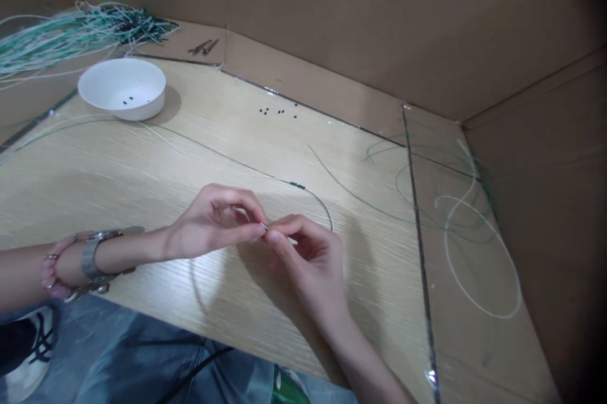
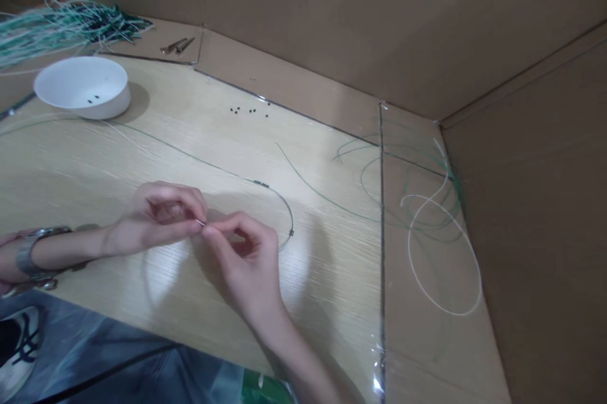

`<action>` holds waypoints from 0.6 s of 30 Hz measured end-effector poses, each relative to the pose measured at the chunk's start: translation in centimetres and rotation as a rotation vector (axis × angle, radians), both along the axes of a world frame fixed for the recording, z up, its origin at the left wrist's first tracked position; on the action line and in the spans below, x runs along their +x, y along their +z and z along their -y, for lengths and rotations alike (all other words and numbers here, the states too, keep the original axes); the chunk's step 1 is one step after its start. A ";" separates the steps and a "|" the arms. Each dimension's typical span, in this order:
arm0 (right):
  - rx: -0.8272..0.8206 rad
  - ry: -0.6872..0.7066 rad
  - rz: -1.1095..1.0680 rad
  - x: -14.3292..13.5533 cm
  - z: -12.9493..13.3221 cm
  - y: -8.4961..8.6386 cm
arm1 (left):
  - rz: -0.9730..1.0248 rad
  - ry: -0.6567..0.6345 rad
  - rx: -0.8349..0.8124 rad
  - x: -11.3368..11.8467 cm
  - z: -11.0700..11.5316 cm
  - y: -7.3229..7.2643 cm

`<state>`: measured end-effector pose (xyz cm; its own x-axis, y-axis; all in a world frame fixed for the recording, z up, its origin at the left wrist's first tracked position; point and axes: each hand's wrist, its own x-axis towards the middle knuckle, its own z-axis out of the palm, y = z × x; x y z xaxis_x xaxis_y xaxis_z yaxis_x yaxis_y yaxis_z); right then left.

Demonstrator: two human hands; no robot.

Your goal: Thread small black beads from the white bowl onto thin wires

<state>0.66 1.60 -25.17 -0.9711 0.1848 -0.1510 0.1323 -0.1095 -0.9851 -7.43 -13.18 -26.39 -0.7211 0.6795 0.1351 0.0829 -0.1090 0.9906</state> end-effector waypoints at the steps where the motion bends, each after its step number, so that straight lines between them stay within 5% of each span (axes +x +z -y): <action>1: -0.018 0.003 0.007 0.0 0.1 0.0 | -0.003 -0.008 -0.003 0.0 0.0 0.1; 11: -0.128 0.043 0.113 0.0 0.7 0.0 | -0.101 -0.037 -0.055 0.1 0.1 0.2; 18: -0.062 0.025 0.106 0.2 0.9 0.1 | 0.141 -0.152 -0.021 -0.1 0.1 0.0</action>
<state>0.81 0.68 -25.06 -0.9532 0.1481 -0.2635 0.2389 -0.1652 -0.9569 -7.56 -13.30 -26.41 -0.6205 0.7838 0.0250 -0.0722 -0.0889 0.9934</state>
